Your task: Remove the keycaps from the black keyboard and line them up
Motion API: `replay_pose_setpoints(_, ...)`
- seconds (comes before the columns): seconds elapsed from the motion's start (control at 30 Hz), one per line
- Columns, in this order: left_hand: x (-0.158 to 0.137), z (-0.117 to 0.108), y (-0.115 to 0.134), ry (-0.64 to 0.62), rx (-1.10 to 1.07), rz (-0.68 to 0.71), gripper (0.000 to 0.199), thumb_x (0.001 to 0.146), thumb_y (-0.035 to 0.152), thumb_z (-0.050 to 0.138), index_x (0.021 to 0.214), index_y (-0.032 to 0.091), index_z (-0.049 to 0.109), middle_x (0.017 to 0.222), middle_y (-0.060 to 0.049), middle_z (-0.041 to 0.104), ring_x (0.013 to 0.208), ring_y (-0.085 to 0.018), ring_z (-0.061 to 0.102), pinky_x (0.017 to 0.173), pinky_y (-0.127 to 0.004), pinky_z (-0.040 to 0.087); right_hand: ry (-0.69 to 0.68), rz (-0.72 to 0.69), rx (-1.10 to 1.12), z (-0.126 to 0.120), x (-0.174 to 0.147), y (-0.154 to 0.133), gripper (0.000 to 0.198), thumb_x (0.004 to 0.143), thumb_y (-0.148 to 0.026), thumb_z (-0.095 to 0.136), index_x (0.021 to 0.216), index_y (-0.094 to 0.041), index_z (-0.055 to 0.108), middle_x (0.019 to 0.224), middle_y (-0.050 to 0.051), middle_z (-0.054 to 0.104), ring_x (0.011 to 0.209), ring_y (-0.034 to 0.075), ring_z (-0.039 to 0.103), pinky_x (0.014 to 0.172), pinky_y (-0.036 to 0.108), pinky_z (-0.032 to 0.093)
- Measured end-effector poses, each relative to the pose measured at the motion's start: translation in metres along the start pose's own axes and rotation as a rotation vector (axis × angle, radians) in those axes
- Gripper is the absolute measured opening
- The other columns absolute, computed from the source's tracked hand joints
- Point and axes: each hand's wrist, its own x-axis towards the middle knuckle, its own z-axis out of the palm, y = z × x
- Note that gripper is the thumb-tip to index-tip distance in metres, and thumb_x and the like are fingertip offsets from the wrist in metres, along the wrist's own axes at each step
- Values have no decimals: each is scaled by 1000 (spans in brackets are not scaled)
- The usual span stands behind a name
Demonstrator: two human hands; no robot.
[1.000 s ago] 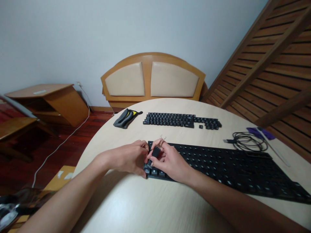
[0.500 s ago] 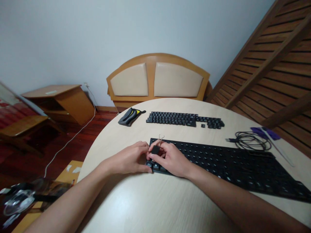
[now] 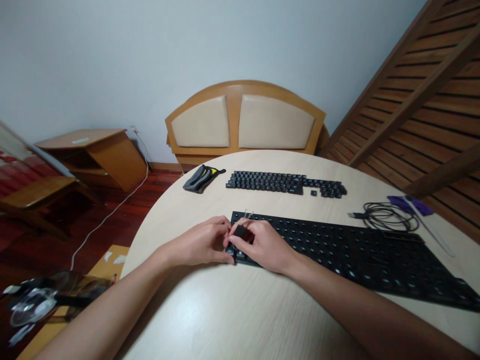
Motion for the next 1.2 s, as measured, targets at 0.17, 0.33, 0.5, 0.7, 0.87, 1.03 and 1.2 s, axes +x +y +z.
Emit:
replay_pose_setpoints(0.17,-1,-3,1,10,62,1,36,79,49,74,98,19,64,104,-5,58,95,-23,57,84,-34,47,33,49,94,1,0,4,15,91,-25,59,94,-17,71,88,3,72,73,15,65,67,25,49)
replay_pose_setpoints(0.33,-2,-3,1,9,56,-9,38,79,47,74,103,20,65,112,-7,56,100,-24,57,88,-36,47,-24,85,184,2,1,6,18,90,-28,61,96,-16,74,92,4,74,79,17,68,69,25,50)
replay_pose_setpoints(0.5,0,-2,-2,-8,-32,25,33,80,42,75,103,20,67,113,-7,57,103,-25,57,92,-36,46,-57,87,151,2,1,5,16,88,-27,63,93,-16,75,89,4,74,75,16,68,66,24,49)
replay_pose_setpoints(0.7,1,0,-7,-16,-145,22,30,80,41,75,99,20,68,110,-6,57,101,-24,57,91,-36,46,-66,118,324,6,3,9,11,87,-23,63,90,-16,70,90,5,72,84,18,70,75,27,53)
replay_pose_setpoints(0.87,3,2,-9,-11,-208,0,29,77,41,77,91,18,66,105,-4,56,94,-20,58,85,-33,47,-50,172,420,8,5,12,10,89,-24,61,88,-16,65,86,6,71,82,19,70,75,30,55)
replay_pose_setpoints(1.03,4,4,-10,-8,-246,-17,29,76,38,79,91,17,67,105,-3,55,94,-20,56,84,-31,47,-47,175,450,9,6,14,9,88,-25,60,86,-17,62,85,5,70,82,18,69,75,30,55)
replay_pose_setpoints(1.2,4,5,-11,-11,-239,-23,31,76,39,78,95,18,67,106,-4,55,93,-20,56,84,-32,47,-36,196,473,11,7,13,9,87,-25,60,85,-16,61,83,5,70,80,18,69,75,30,55)
